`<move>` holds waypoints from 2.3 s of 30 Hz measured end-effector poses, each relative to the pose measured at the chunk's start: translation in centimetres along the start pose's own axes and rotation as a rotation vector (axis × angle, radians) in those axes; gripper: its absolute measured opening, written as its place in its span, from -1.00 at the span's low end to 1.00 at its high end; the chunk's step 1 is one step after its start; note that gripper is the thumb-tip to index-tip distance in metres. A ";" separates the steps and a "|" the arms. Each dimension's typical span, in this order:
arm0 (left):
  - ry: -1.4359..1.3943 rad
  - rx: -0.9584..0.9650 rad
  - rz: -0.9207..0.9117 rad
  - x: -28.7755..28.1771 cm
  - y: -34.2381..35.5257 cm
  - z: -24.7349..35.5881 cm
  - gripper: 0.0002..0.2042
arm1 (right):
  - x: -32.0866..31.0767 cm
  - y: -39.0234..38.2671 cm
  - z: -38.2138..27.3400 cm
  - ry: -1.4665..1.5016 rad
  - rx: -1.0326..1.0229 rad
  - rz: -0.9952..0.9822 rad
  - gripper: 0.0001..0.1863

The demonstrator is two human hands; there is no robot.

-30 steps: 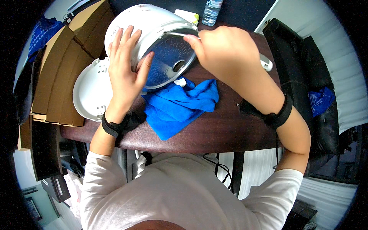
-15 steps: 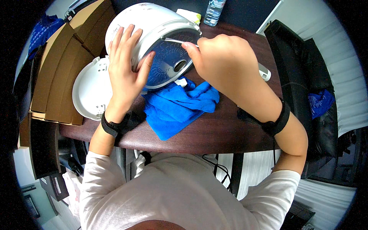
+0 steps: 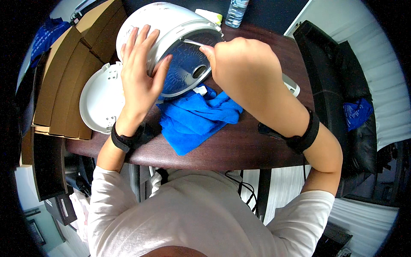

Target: The person wipes the bottom of a white appliance with a blue cloth, then uses a screwdriver to loosen and remove screws from the base. The person handles the appliance base and a small white plastic piece while working at a table.

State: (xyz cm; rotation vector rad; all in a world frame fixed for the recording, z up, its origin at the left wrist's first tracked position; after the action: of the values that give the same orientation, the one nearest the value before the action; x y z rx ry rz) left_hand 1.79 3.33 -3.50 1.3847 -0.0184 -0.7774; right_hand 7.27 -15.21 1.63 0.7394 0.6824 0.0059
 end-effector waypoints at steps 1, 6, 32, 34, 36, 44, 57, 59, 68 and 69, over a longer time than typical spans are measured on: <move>-0.001 -0.003 -0.004 0.0 0.0 0.0 -0.54 | 0.2 0.0 0.1 0.014 -0.002 0.004 -0.58; 0.031 -0.031 -0.013 0.3 -0.1 0.0 -0.53 | 1.3 -0.2 0.3 0.194 0.042 0.000 -0.56; 0.065 -0.065 0.024 0.7 -0.9 -0.6 -0.50 | 2.4 -0.7 -1.3 1.839 0.832 -1.052 -0.46; 0.067 -0.068 0.029 0.7 -0.9 -0.6 -0.50 | 2.3 -0.7 -1.4 1.902 0.842 -1.082 -0.46; 0.057 -0.057 0.033 0.9 -1.0 -0.8 -0.49 | 2.3 -0.6 -1.6 1.960 0.842 -1.081 -0.46; 0.066 -0.060 0.038 0.8 -1.0 -0.6 -0.50 | 2.2 -1.0 -2.2 2.220 0.837 -1.134 -0.46; 0.078 -0.077 0.002 0.6 -0.8 -0.4 -0.50 | 1.9 -0.8 -1.4 2.103 0.882 -1.121 -0.45; 0.074 -0.078 0.000 0.5 -0.8 -0.5 -0.50 | 2.2 -1.0 -0.2 1.717 0.720 -0.916 -0.43; 0.060 -0.062 0.003 0.6 -0.9 -0.6 -0.50 | 2.3 -0.9 0.6 0.592 0.299 -0.316 -0.47; 0.064 -0.065 0.001 0.6 -0.9 -0.6 -0.50 | 2.3 -0.8 0.5 0.585 0.288 -0.294 -0.48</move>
State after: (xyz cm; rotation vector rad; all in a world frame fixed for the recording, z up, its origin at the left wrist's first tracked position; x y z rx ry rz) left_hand 2.04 3.62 -4.68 1.3473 0.0553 -0.7264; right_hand 9.19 -15.53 0.05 0.9159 1.3679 -0.1533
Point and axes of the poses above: each hand's wrist, its own y-axis towards the middle knuckle, its own x-axis out of the palm, z = x × y, the point moved 2 cm from there along y, towards the middle knuckle, and after that the axes turned 8 degrees about -y, right-handed, at the moved point
